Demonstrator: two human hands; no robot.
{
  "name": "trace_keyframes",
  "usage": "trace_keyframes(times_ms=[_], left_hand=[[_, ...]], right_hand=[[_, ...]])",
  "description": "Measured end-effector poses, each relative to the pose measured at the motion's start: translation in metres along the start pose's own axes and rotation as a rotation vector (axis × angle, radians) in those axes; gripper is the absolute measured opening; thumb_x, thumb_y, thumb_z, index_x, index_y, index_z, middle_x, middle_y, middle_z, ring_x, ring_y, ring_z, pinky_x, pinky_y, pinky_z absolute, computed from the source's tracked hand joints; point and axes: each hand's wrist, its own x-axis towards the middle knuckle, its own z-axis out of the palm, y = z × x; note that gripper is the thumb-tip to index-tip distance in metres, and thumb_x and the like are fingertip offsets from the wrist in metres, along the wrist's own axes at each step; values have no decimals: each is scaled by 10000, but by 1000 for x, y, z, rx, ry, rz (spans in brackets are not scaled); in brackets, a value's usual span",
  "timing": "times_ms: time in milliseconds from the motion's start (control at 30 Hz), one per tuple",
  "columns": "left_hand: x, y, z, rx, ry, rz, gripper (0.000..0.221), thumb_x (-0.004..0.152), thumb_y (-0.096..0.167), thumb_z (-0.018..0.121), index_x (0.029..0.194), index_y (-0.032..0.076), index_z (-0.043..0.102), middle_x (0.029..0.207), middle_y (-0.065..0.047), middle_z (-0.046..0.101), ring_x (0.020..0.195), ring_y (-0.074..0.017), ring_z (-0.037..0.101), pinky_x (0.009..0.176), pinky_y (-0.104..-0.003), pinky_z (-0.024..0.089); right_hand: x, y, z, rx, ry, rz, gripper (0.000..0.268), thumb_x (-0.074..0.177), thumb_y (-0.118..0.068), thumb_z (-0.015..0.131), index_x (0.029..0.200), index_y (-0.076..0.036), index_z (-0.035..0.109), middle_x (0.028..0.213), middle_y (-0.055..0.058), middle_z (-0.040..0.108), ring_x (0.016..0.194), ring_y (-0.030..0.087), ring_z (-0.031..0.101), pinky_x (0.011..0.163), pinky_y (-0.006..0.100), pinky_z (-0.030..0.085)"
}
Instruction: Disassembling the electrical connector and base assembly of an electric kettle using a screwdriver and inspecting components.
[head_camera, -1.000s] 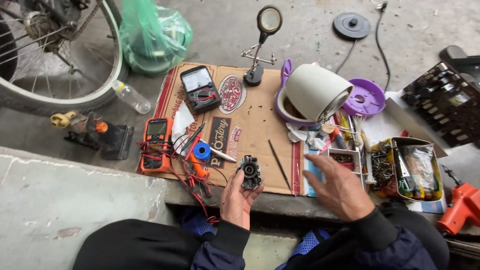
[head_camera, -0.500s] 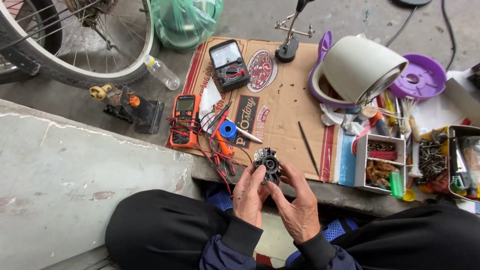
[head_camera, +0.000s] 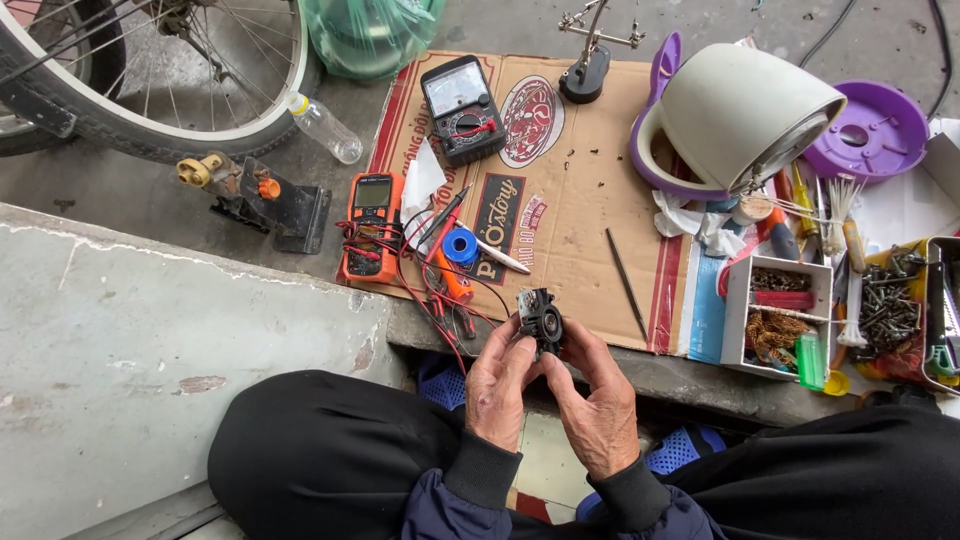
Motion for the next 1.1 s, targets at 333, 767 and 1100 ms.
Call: trace_keyframes(times_ms=[333,767,1100], left_hand=[[-3,4,4,97,1,57,540,1004,127,703,1528,3,663,1358,-159,799,1108,-171,756,943,-287,628],[-2,-2,0,177,69,26,518,1020,222,686,1490,7,719,1355,-144,798,1088,-172,750,893,-292,657],[-3,-3,5,126,56,2,524,1016,207,691,1491,-13,716,1312,-145,799,1025,-162,735,852,-270,628]], right_hand=[[0,4,1,28,-16,45,565,933,-70,774,1484,-35,654,1370,139,798,1210,228,815,1065,351,660],[-3,0,-2,-44,16,6,575,897,-74,822,1449,-27,666,1320,121,805,1165,206,819,1034,331,668],[-4,-3,0,-43,52,-20,546,899,-69,827,1424,-19,683,1302,109,796,1134,196,812,1021,322,661]])
